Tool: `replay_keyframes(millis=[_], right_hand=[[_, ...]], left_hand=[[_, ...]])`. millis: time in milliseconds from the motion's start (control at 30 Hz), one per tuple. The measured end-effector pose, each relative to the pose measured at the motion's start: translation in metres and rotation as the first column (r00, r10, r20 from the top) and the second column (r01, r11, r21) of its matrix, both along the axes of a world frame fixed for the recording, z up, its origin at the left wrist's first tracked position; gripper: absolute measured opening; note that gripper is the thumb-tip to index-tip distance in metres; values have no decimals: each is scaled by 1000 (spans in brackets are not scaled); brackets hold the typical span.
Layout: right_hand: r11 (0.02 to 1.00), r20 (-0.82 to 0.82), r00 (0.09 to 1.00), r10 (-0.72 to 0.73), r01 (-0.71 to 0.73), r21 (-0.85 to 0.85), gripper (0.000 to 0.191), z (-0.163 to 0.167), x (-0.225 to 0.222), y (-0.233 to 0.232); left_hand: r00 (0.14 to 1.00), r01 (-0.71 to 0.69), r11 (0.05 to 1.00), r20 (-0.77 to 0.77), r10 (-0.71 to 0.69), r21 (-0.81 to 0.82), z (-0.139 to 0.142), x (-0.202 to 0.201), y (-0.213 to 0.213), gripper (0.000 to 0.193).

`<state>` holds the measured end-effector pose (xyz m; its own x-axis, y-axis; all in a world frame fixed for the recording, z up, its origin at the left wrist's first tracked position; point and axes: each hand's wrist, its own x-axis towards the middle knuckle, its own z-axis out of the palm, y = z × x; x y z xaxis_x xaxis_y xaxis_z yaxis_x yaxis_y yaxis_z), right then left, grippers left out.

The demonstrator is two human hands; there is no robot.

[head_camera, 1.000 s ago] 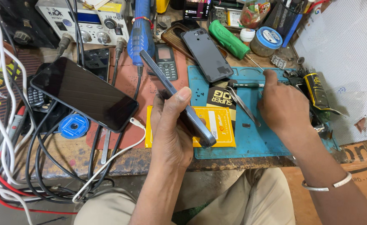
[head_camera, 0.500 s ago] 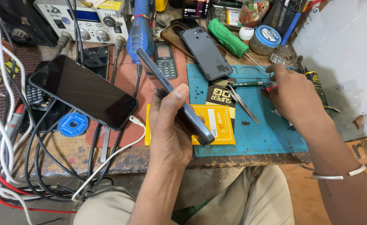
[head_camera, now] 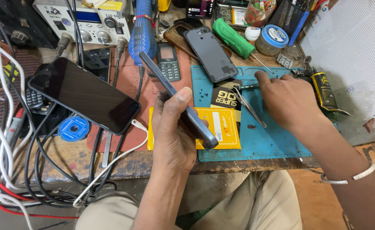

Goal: The person uses a plastic prying tool to separate the back cover from a smartphone, then places the phone on a yellow pad. They use a screwdriver to remove several screws from the internal frame, then set the screwdriver down and pick up the phone to inspect the edges.

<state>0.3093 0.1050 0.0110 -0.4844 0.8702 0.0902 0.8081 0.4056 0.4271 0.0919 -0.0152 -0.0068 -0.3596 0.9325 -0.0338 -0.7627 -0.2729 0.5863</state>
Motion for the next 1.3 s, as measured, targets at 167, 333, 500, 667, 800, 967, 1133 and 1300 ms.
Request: replay_keyframes(millis=[167,333,500,667,800,967,1133,1300], right_hand=[[993,77,996,-42,51,-110,46,2,-9,10],[995,0,1000,20,-20,-97,36,0,-8,15],[994,-34,999,-9,5,-109,40,-3,-7,19],[984,-66,994,-92,81,-156,65,2,-6,19],[972,-92,985,-145,124,-201,68,10,-5,19],[968,-115,981,-157,130,-217,60,14,-3,21],[972,-121,982,-147,121,-201,52,12,2,24],[964,-160,974,-162,122,-236,60,14,12,23]], left_hand=[[1000,-9,1000,3,9,-20,-1,-1,0,40],[1000,-2,999,10,2,-36,1,-2,-2,42],[1000,-6,1000,11,6,-29,3,-2,-4,44],[1000,-14,999,9,15,-37,4,-3,-5,46],[1000,-12,999,5,12,-44,4,-2,-5,45],[1000,-10,1000,12,10,-8,3,-1,-4,40],[1000,-19,999,23,20,-28,2,0,-2,35],[1000,-8,999,20,9,-48,0,0,-2,34]])
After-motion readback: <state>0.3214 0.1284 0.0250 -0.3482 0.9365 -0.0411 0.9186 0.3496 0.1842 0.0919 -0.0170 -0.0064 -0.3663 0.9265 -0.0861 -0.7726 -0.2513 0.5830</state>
